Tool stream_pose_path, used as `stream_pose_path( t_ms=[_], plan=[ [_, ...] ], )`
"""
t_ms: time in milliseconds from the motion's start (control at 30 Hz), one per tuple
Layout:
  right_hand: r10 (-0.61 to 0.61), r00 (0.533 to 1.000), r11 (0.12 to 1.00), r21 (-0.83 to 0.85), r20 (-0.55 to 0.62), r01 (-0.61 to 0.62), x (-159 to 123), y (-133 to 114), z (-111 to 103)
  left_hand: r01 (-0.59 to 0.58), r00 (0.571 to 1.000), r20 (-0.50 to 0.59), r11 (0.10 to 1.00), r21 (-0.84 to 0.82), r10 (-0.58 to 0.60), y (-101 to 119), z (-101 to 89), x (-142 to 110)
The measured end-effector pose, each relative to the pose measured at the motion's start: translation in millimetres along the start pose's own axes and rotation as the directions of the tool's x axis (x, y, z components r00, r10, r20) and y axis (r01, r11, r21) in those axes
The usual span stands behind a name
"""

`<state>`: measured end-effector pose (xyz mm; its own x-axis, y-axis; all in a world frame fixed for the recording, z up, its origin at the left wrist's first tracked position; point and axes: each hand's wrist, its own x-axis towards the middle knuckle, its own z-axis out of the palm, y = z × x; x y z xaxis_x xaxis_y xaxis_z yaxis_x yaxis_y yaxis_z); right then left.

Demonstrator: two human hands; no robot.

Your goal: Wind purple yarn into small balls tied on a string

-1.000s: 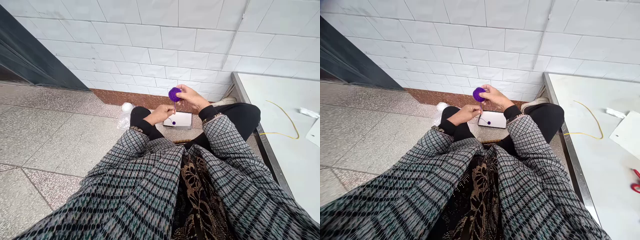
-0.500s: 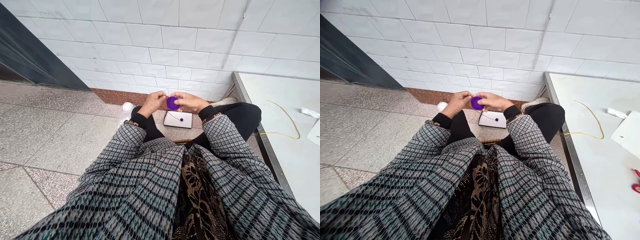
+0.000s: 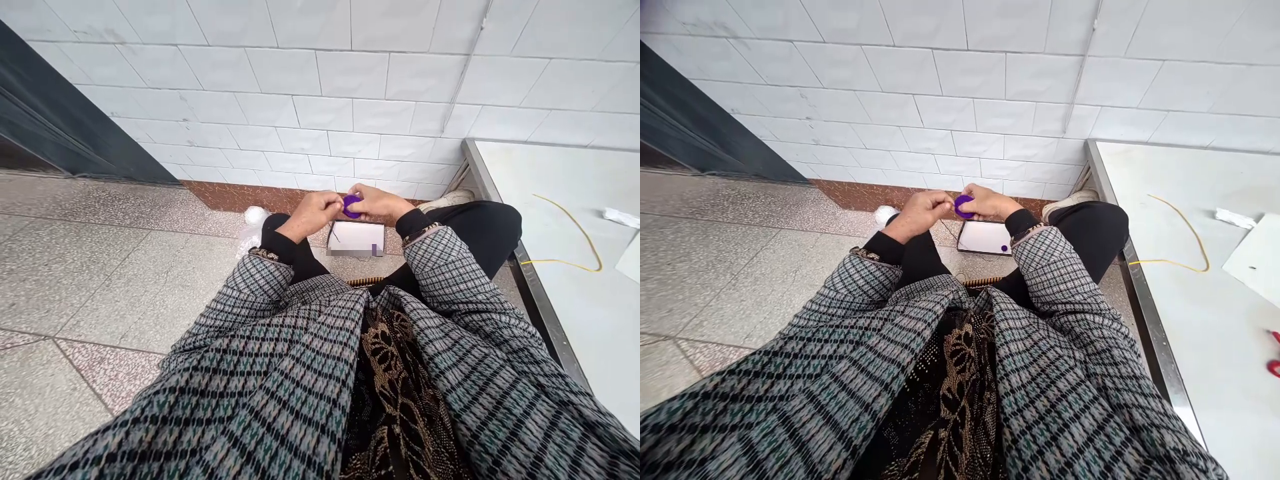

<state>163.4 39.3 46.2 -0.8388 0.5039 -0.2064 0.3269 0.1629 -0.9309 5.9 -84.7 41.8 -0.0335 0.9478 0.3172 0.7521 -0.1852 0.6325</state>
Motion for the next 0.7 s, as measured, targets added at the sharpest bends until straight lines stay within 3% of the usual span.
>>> stream_pose_path(
  t_ms=[133, 233, 300, 367, 433, 500, 600, 700],
  plan=[
    [-0.049, 0.977, 0.990, 0.139, 0.209, 0.020, -17.1, -11.4, 4.3, 0.068, 0.991, -0.113, 0.998, -0.007, -0.068, -10.9, -13.1, 5.0],
    [-0.177, 0.948, 0.943, 0.321, 0.263, 0.086, -20.0, -18.2, 3.6, 0.141, 0.979, -0.141, 0.988, -0.065, -0.148, -18.4, -7.3, 6.7],
    [-0.272, 0.948, 0.886, 0.428, 0.163, 0.180, -15.5, -19.9, 1.6, 0.183, 0.974, -0.117, 0.978, -0.096, -0.193, -19.7, 3.5, 6.0],
    [-0.311, 0.950, 0.842, 0.456, -0.027, 0.288, -8.1, -19.3, -0.8, 0.165, 0.984, -0.046, 0.981, -0.102, -0.170, -16.9, 16.9, 4.0],
    [-0.263, 0.938, 0.861, 0.384, -0.226, 0.334, -0.1, -16.4, -2.8, 0.067, 0.996, 0.062, 0.993, -0.093, -0.061, -10.7, 28.3, 1.5],
    [-0.168, 0.924, 0.933, 0.247, -0.344, 0.262, 6.4, -12.2, -4.3, -0.043, 0.985, 0.162, 0.997, -0.058, 0.052, -3.2, 34.1, -0.8],
    [-0.086, 0.925, 0.994, 0.036, -0.371, 0.107, 11.7, -6.0, -5.6, -0.145, 0.968, 0.208, 0.989, 0.005, 0.140, 6.2, 31.7, -2.8],
    [-0.078, 0.947, 0.994, -0.103, -0.311, 0.048, 10.0, -3.1, -6.3, -0.185, 0.967, 0.184, 0.982, 0.038, 0.175, 11.2, 23.2, -3.5]
  ],
)
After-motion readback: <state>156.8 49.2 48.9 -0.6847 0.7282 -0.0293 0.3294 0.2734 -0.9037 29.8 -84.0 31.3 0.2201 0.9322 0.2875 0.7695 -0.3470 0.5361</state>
